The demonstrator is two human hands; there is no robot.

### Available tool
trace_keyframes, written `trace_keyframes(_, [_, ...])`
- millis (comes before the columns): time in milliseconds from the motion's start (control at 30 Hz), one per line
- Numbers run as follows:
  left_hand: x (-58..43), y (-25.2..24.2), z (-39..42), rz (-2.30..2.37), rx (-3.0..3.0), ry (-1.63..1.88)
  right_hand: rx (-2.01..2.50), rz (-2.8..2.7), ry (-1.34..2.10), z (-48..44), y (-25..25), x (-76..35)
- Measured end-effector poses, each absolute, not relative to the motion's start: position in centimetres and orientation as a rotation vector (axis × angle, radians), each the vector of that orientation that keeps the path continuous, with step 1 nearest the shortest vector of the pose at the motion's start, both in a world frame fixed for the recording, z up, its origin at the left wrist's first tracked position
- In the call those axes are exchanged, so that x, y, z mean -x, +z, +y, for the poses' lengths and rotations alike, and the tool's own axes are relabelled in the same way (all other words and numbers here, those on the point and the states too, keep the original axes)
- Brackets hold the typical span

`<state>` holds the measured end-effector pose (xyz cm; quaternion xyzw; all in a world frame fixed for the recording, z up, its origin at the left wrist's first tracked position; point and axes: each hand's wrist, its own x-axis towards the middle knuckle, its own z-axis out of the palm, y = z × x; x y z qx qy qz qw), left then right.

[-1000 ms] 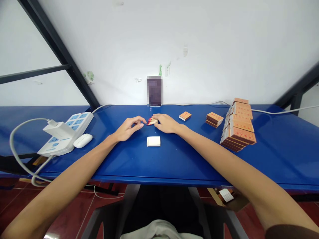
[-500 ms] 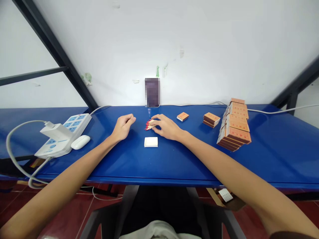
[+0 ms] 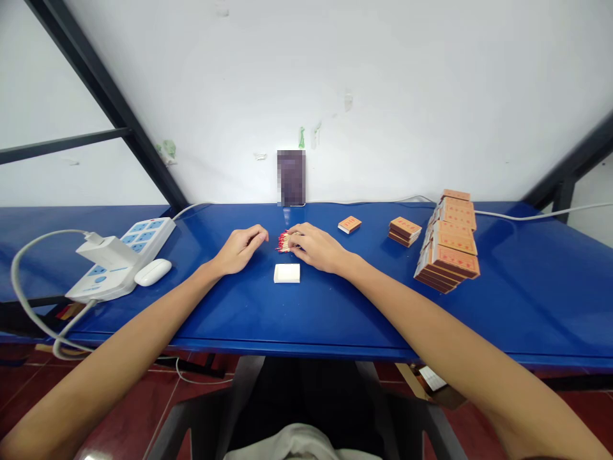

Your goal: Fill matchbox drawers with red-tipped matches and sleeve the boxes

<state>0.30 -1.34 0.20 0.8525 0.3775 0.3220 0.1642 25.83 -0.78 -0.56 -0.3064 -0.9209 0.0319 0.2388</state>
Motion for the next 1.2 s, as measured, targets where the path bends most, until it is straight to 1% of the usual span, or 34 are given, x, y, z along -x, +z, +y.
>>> trace_keyframes(267, [0.4, -0.1, -1.1, 0.973, -2.314, 0.830, 0.858, -2.523, 0.120, -0.9, -0.7, -25.9])
trace_keyframes(400, [0.4, 0.0, -1.3, 1.014, -2.390, 0.788, 0.880, -2.505, 0.120, -0.9, -0.7, -25.9])
trace_keyframes(500, [0.3, 0.4, -1.7, 1.217, -2.484, 0.907, 0.887, -2.485, 0.136, -1.0, -0.5, -26.1])
trace_keyframes(600, [0.1, 0.7, -2.1, 1.566, -2.450, 0.973, 0.898, -2.486, 0.129, -1.1, -0.4, -26.3])
trace_keyframes(733, [-0.1, 0.9, -2.3, 1.922, -2.426, 0.691, 0.901, -2.520, 0.105, -1.1, -0.2, -26.7])
trace_keyframes(933, [-0.4, 1.4, -2.5, 2.046, -2.411, 0.386, 0.859, -2.563, 0.096, -1.2, -0.2, -26.8])
trace_keyframes(1000, [-0.3, 1.5, -2.5, 2.048, -2.431, 0.348, 0.843, -2.571, 0.099, -1.2, -0.1, -26.7])
trace_keyframes(1200, [0.1, 1.9, -2.5, 2.009, -2.440, 0.375, 0.850, -2.564, 0.086, -1.3, -0.2, -26.6])
